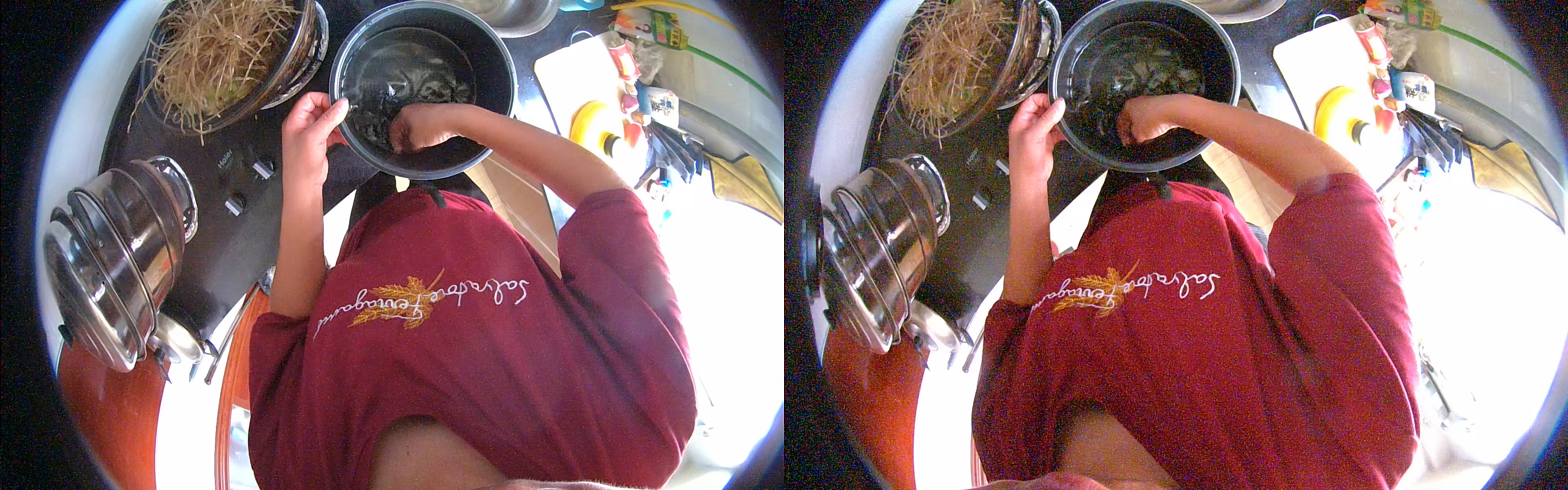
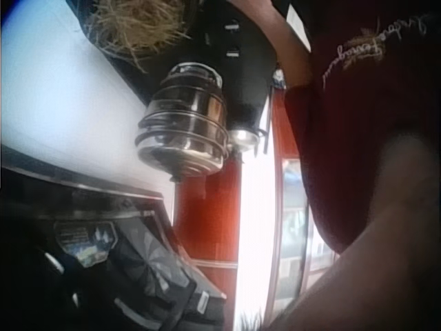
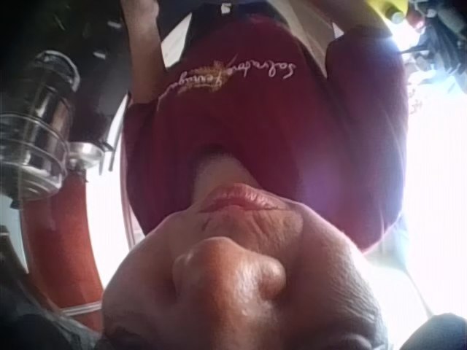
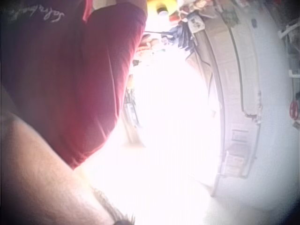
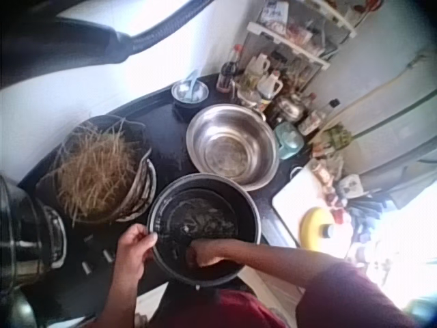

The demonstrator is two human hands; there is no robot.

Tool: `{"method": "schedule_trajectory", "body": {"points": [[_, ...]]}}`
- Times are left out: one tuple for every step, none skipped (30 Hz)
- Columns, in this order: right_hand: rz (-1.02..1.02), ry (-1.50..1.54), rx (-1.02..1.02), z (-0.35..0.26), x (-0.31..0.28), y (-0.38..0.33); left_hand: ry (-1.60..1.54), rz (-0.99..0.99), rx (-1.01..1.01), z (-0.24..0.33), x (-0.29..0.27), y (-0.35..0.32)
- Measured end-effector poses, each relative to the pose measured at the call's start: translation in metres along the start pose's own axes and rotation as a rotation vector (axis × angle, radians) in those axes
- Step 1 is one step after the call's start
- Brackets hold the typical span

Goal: The person prepares ingredients by sorting through dried plant material in a pot, transferring it into another pot containing chopped green vegetables on a stovetop, and سپس rinsing kelp in a basin of water in a sink.

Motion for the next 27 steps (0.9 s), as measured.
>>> {"method": "schedule_trajectory", "body": {"points": [[0.034, 0.061, -0.01, -0.002, 0.0, -0.002, 0.003, 0.007, -0.003, 0.0, 0.0, 0.0], [0.068, 0.122, -0.019, -0.004, -0.001, -0.003, 0.011, 0.01, 0.003, 0.001, 0.001, 0.0], [0.037, 0.173, 0.023, -0.001, 0.0, -0.003, 0.019, 0.013, 0.009, 0.002, 0.001, 0.0], [0.045, 0.193, 0.002, -0.001, 0.0, -0.003, 0.027, 0.017, 0.016, 0.002, 0.001, 0.0], [0.053, 0.213, -0.02, -0.001, 0.001, -0.003, -0.011, -0.014, 0.02, 0.002, 0.001, 0.0], [0.06, 0.233, -0.042, 0.0, 0.001, -0.002, 0.008, -0.02, 0.006, 0.001, 0.0, 0.0], [0.074, 0.238, -0.042, 0.003, 0.002, -0.001, 0.028, -0.03, -0.009, 0.0, 0.0, 0.0], [0.076, 0.258, -0.02, 0.003, 0.003, 0.0, 0.048, -0.039, -0.024, 0.0, 0.0, 0.0], [0.078, 0.278, 0.001, 0.0, 0.001, -0.001, 0.054, -0.033, -0.021, 0.001, 0.0, 0.0], [0.08, 0.295, 0.022, -0.003, -0.001, -0.001, 0.06, -0.025, -0.016, 0.002, 0.001, -0.001], [0.052, 0.368, 0.027, -0.007, -0.002, -0.003, 0.066, -0.017, -0.011, 0.003, 0.001, -0.001], [0.04, 0.422, 0.035, -0.009, -0.002, -0.003, 0.052, -0.01, -0.01, 0.003, 0.0, -0.001], [0.029, 0.475, 0.042, -0.01, -0.002, -0.002, 0.038, -0.004, -0.009, 0.002, 0.0, 0.001], [0.019, 0.529, 0.05, -0.011, -0.002, -0.001, 0.024, 0.002, -0.008, 0.002, 0.0, 0.002], [0.012, 0.558, 0.048, -0.011, -0.002, 0.0, 0.025, 0.002, -0.011, 0.002, 0.0, 0.002], [0.004, 0.585, 0.046, -0.011, -0.002, 0.001, 0.025, 0.004, -0.013, 0.002, 0.0, 0.001], [-0.003, 0.612, 0.044, -0.011, -0.002, 0.002, 0.025, 0.005, -0.015, 0.002, -0.001, 0.001], [-0.009, 0.643, 0.038, -0.009, -0.002, 0.004, 0.021, 0.006, -0.013, 0.003, 0.0, 0.001], [-0.015, 0.675, 0.033, -0.006, -0.001, 0.007, 0.018, 0.006, -0.011, 0.003, 0.001, 0.001], [-0.021, 0.706, 0.027, -0.004, 0.0, 0.009, 0.014, 0.006, -0.01, 0.003, 0.001, 0.001], [-0.019, 0.719, 0.039, -0.005, 0.0, 0.009, 0.012, 0.008, -0.011, 0.004, 0.001, 0.002], [-0.019, 0.73, 0.05, -0.009, -0.001, 0.007, 0.009, 0.011, -0.011, 0.004, 0.002, 0.002], [-0.019, 0.741, 0.062, -0.011, -0.002, 0.006, 0.006, 0.015, -0.012, 0.004, 0.002, 0.002], [-0.029, 0.764, 0.065, -0.013, -0.003, 0.005, 0.008, 0.014, -0.01, 0.003, 0.001, 0.002], [-0.037, 0.786, 0.068, -0.015, -0.003, 0.004, 0.009, 0.012, -0.008, 0.003, 0.001, 0.002], [-0.046, 0.809, 0.071, -0.016, -0.003, 0.004, 0.01, 0.011, -0.006, 0.003, 0.001, 0.002], [-0.051, 0.839, 0.06, -0.017, -0.002, 0.004, 0.01, 0.008, -0.007, 0.003, 0.001, 0.002]]}}
Point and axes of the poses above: each hand's wrist, its own y-axis towards the middle knuckle, its own x-axis out of the palm, z = x × y, the point moved 5 cm from there along y, towards the middle knuckle, and after that the axes turned 2 degrees about -z, right-handed, at the moved point
